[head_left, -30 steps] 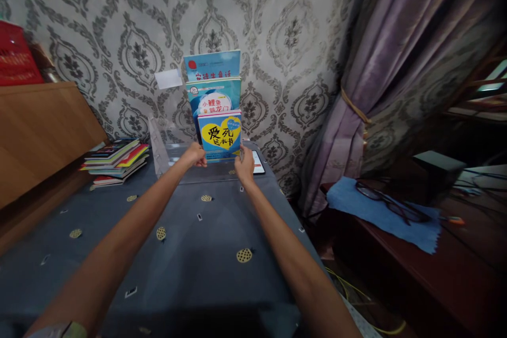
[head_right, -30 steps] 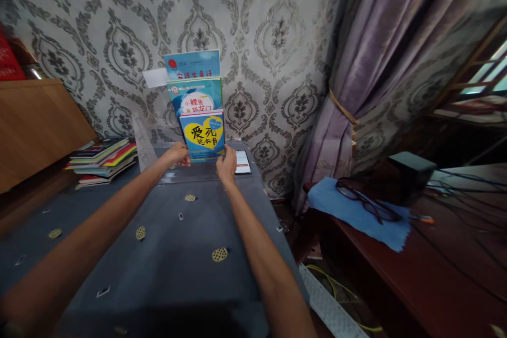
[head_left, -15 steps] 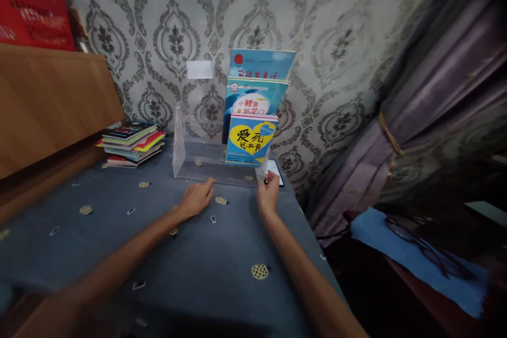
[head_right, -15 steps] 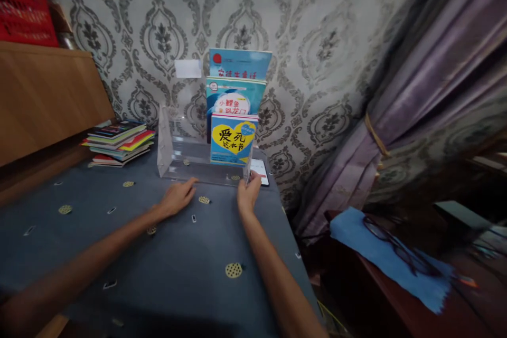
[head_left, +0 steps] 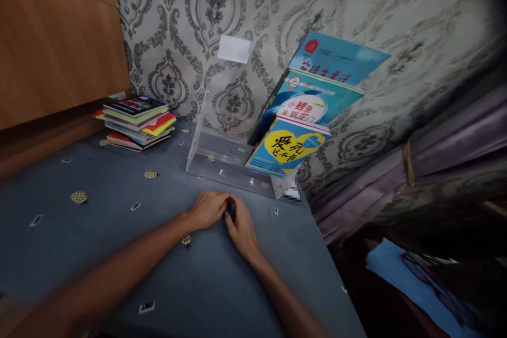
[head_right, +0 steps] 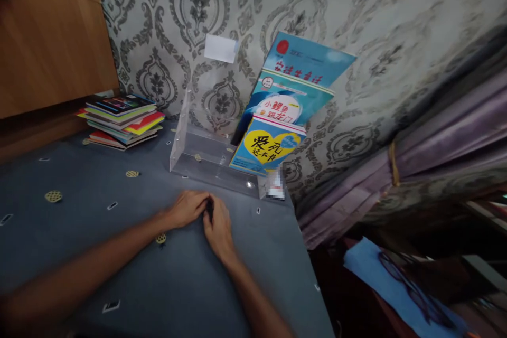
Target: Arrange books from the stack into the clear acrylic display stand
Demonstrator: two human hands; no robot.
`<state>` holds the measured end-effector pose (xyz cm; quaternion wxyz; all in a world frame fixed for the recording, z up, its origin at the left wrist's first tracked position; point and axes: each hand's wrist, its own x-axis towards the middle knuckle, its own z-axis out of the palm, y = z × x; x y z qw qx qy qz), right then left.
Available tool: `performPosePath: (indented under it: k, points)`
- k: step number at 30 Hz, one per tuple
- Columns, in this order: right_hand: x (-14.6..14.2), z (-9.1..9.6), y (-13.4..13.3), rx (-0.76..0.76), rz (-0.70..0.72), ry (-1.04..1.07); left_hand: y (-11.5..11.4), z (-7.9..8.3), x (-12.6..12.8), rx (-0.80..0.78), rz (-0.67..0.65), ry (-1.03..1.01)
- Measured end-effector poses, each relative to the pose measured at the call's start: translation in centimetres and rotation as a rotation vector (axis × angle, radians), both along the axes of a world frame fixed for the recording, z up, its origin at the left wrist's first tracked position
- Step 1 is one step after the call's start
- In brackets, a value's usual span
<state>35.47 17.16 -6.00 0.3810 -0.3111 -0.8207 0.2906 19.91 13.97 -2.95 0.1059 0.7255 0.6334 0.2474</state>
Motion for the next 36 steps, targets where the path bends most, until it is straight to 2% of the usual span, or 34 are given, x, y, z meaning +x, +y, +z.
performPosePath:
  k: [14, 20, 32, 36]
  points:
    - [0.8, -0.3, 0.8, 0.021, 0.034, -0.065, -0.3, 1.1, -0.1, -0.032, -0.024, -0.002]
    - [0.7, -0.5, 0.8, 0.067, 0.033, -0.071, -0.2, 0.7, -0.1, -0.021, -0.021, 0.003]
    - [0.3, -1.2, 0.8, 0.065, 0.025, 0.003, -0.2, -0.2, 0.0, 0.034, -0.006, 0.029]
    - [0.4, -0.8, 1.0, 0.031, -0.033, 0.087, -0.2, 0.7, 0.3, 0.104, 0.001, -0.014]
